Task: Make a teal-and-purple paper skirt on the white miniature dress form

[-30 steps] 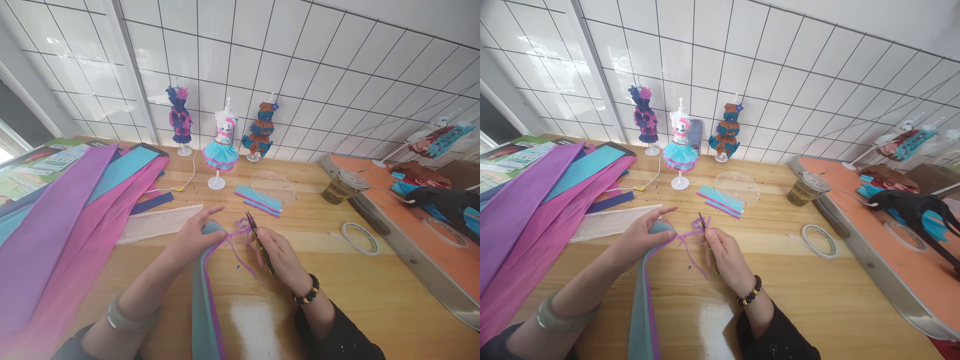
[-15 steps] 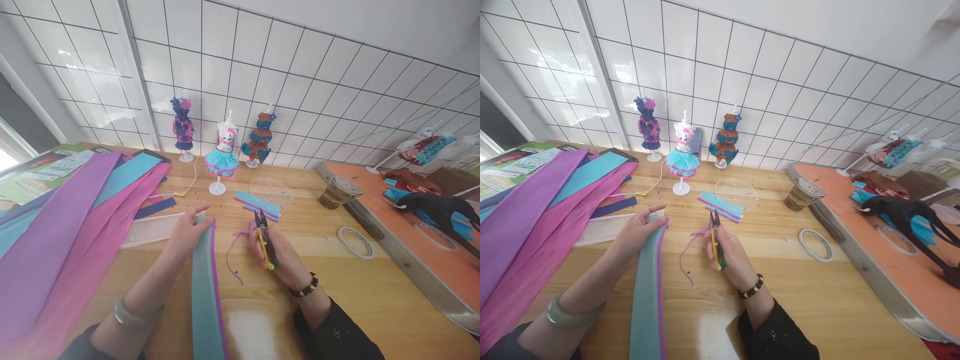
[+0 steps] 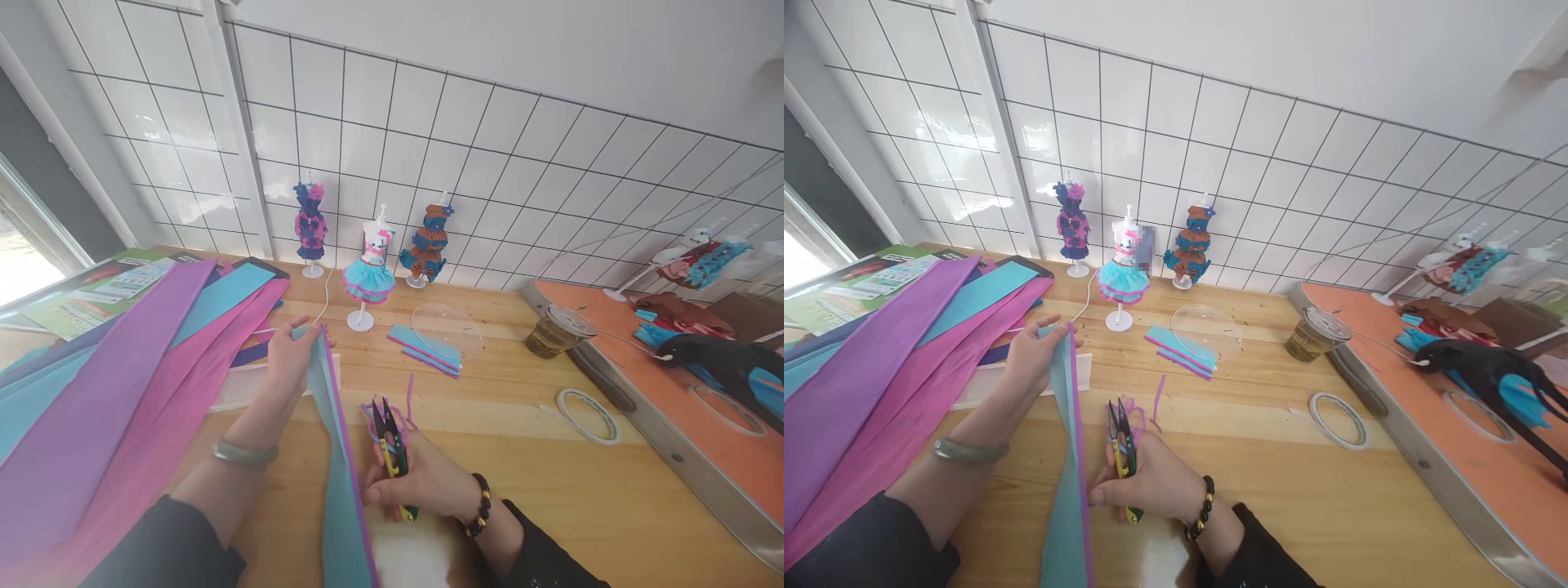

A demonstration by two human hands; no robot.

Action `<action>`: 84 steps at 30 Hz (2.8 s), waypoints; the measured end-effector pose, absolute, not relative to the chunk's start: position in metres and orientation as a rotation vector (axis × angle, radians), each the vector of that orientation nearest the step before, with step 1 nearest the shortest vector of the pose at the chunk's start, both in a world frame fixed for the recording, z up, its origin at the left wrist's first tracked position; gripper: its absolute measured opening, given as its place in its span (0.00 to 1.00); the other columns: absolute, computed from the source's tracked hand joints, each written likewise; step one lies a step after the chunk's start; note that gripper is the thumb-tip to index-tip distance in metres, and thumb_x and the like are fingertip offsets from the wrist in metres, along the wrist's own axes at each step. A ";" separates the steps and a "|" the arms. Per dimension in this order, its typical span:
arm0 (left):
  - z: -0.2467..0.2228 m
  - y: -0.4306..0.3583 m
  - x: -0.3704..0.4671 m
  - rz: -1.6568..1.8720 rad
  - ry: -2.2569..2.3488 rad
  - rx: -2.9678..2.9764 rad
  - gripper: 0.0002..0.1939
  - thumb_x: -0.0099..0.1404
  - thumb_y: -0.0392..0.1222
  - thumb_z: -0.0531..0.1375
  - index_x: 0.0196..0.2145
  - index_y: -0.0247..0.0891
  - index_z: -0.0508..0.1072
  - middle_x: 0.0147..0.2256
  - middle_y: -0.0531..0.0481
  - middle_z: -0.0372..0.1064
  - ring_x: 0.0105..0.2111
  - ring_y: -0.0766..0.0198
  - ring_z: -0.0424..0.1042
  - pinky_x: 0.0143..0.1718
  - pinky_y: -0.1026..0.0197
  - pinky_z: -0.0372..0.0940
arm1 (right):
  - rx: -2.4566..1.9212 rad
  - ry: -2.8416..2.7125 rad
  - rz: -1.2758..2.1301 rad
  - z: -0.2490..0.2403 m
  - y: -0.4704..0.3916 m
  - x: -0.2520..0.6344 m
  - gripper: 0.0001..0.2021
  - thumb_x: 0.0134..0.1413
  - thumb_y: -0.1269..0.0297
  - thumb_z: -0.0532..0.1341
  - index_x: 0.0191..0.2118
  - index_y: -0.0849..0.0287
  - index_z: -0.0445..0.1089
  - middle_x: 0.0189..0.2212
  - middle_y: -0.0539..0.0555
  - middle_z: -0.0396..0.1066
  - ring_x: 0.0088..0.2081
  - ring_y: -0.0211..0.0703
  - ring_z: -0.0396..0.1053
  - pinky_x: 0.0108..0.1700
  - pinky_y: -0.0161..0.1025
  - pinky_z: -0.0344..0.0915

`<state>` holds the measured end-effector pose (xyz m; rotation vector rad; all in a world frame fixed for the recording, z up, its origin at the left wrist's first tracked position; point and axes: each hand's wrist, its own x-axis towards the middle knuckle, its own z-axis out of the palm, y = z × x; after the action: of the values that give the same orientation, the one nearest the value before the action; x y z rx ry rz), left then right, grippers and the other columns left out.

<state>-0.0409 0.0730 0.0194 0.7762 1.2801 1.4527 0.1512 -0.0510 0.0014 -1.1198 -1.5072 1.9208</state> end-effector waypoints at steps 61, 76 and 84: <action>0.038 0.058 -0.024 0.395 0.475 1.454 0.18 0.58 0.54 0.59 0.24 0.35 0.71 0.19 0.55 0.57 0.19 0.70 0.53 0.23 0.64 0.51 | -0.791 -0.851 1.960 0.006 -0.011 0.157 0.26 0.43 0.38 0.59 0.27 0.62 0.64 0.08 0.43 0.60 0.07 0.26 0.49 0.11 0.26 0.43; 0.023 0.070 -0.024 0.729 0.776 1.032 0.19 0.57 0.52 0.60 0.41 0.37 0.68 0.17 0.62 0.45 0.16 0.74 0.45 0.19 0.68 0.39 | -1.113 -1.218 1.743 0.010 -0.039 0.180 0.30 0.44 0.35 0.54 0.31 0.63 0.66 0.10 0.46 0.62 0.08 0.30 0.52 0.12 0.28 0.43; 0.025 0.063 -0.017 0.740 0.798 1.030 0.20 0.53 0.50 0.64 0.40 0.39 0.67 0.21 0.60 0.52 0.18 0.75 0.51 0.19 0.68 0.44 | -2.237 -1.734 0.203 0.020 -0.058 0.219 0.18 0.58 0.48 0.50 0.33 0.58 0.67 0.23 0.56 0.71 0.26 0.49 0.69 0.27 0.39 0.56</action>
<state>-0.0175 0.0628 0.0249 1.0296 0.7979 0.7399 0.2192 -0.0578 0.0203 -2.2374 -1.7339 0.2035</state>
